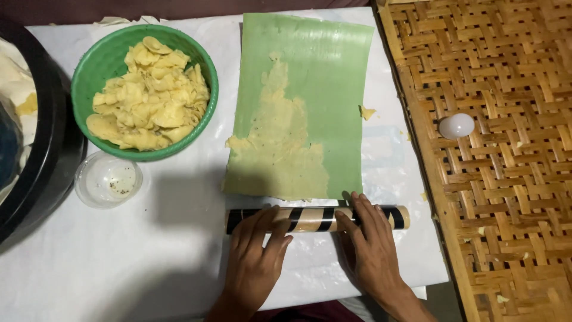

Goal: Flattening small pieces of dough with a rolling pin on a green mat to make crackers.

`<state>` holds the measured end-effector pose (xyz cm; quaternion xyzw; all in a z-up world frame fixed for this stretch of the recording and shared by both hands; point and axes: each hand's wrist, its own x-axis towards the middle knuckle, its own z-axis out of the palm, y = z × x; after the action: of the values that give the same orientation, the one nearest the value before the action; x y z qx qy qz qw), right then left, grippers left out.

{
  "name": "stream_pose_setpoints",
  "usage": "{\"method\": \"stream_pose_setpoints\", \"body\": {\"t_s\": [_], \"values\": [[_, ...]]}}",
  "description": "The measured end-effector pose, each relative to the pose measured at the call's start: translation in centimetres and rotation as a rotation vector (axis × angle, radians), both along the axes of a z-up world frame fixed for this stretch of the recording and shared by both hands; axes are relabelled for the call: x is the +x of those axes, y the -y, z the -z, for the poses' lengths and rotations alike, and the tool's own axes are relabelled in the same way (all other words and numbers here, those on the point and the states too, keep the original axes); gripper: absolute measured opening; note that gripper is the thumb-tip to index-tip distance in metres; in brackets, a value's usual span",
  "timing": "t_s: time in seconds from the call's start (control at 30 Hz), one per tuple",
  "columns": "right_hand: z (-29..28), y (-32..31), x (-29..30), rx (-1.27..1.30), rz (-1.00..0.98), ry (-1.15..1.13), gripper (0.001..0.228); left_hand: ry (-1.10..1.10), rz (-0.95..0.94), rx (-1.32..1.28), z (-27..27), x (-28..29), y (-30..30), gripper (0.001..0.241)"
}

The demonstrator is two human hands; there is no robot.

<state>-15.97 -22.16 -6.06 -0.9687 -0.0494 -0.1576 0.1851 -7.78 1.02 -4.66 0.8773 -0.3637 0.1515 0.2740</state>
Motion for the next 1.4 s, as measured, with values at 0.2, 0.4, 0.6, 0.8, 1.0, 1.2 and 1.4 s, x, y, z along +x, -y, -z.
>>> {"method": "stream_pose_setpoints", "body": {"t_s": [0.2, 0.4, 0.6, 0.8, 1.0, 1.2, 1.4], "values": [[-2.4, -1.0, 0.0, 0.102, -0.004, 0.055, 0.031, -0.009, -0.013, 0.098, 0.9, -0.3, -0.8, 0.042], [-4.7, -1.2, 1.7, 0.368, 0.005, -0.274, 0.031, -0.059, 0.057, 0.029, 0.9, -1.6, -0.9, 0.020], [-6.0, -2.2, 3.6, 0.482, -0.059, -0.356, 0.030, -0.073, 0.054, 0.016, 1.0, -1.7, -1.1, 0.015], [-4.9, -1.3, 4.9, 0.809, 0.162, -0.438, 0.014, -0.098, 0.051, -0.001, 1.1, -1.5, -1.0, 0.020], [-3.6, 0.3, 8.2, 0.614, 0.256, -0.222, 0.011, -0.070, 0.044, -0.023, 0.5, -0.9, -0.6, 0.023], [-3.4, 1.1, 7.9, 0.406, 0.180, -0.143, 0.025, 0.014, 0.063, 0.113, -0.1, 0.0, -0.3, 0.056], [-7.6, 2.5, 6.1, 0.194, 0.135, -0.063, 0.026, 0.138, 0.076, 0.136, -3.3, 2.3, 0.6, 0.050]]}}
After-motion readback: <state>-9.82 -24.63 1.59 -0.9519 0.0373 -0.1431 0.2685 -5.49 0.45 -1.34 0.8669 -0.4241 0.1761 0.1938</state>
